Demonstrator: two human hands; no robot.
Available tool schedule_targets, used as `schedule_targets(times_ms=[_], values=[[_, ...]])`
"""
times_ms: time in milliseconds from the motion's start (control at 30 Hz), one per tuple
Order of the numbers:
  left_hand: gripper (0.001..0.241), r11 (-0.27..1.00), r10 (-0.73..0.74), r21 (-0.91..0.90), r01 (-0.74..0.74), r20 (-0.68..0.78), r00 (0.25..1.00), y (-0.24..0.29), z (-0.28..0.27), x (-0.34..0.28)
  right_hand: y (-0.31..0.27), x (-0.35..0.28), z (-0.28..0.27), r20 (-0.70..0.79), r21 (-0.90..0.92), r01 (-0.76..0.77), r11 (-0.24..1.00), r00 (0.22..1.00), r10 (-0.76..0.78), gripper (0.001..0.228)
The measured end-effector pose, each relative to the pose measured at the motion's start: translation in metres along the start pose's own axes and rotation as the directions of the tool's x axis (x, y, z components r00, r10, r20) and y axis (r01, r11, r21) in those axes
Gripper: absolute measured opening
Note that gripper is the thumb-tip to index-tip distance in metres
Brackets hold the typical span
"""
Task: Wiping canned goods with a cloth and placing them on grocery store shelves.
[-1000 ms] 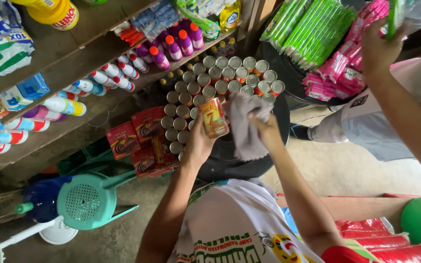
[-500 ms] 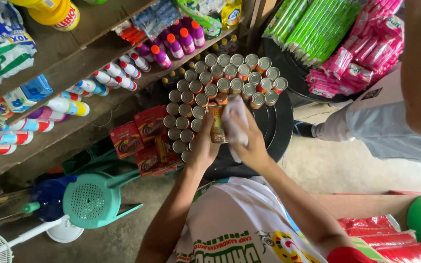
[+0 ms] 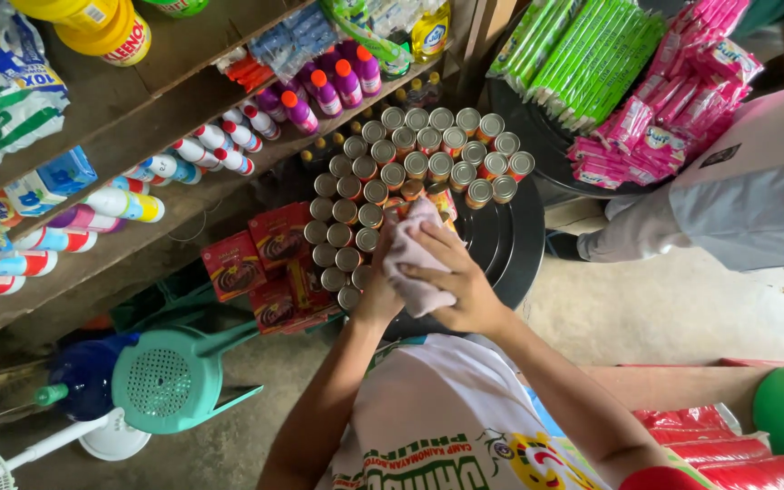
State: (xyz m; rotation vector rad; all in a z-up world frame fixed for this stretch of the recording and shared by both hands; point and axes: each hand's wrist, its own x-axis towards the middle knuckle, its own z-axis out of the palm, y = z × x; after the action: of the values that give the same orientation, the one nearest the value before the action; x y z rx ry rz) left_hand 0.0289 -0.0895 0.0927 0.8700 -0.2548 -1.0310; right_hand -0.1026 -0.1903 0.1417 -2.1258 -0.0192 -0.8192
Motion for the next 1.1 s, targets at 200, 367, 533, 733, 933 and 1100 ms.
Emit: schedule_targets(times_ms=[200, 367, 533, 733, 933, 1100], values=[[0.055, 0.954, -0.041, -0.295, 0.048, 0.03, 0.999, -0.033, -0.028, 0.004, 0.004, 0.001, -0.002, 0.059, 0.337, -0.683, 0.648, 0.702, 0.71, 0.047], [0.049, 0.985, -0.008, -0.172, 0.026, 0.108, 0.994, -0.018, -0.026, 0.009, -0.007, -0.007, 0.006, 0.155, -0.179, 0.164, 0.97, 0.978, -0.137, 0.051], [0.048, 0.996, -0.007, -0.086, 0.021, 0.163, 0.987, -0.007, -0.029, 0.004, 0.005, 0.0, 0.011, -0.054, 0.124, -0.2, 0.972, 0.977, 0.208, 0.046], [0.057, 0.983, 0.004, -0.18, 0.028, 0.176, 0.984, 0.008, -0.007, 0.005, 0.003, 0.002, 0.007, 0.103, -0.095, 0.048, 0.994, 0.994, -0.038, 0.051], [0.057, 0.987, 0.127, 0.08, -0.138, 0.123, 0.984, -0.004, -0.012, 0.0, 0.005, -0.001, -0.006, -0.01, 0.24, -0.462, 0.854, 0.878, 0.478, 0.055], [0.057, 0.952, 0.242, 0.134, -0.274, 0.215, 0.946, -0.015, -0.017, 0.004, 0.01, -0.012, -0.006, 0.129, -0.184, 0.153, 0.971, 0.983, -0.13, 0.056]])
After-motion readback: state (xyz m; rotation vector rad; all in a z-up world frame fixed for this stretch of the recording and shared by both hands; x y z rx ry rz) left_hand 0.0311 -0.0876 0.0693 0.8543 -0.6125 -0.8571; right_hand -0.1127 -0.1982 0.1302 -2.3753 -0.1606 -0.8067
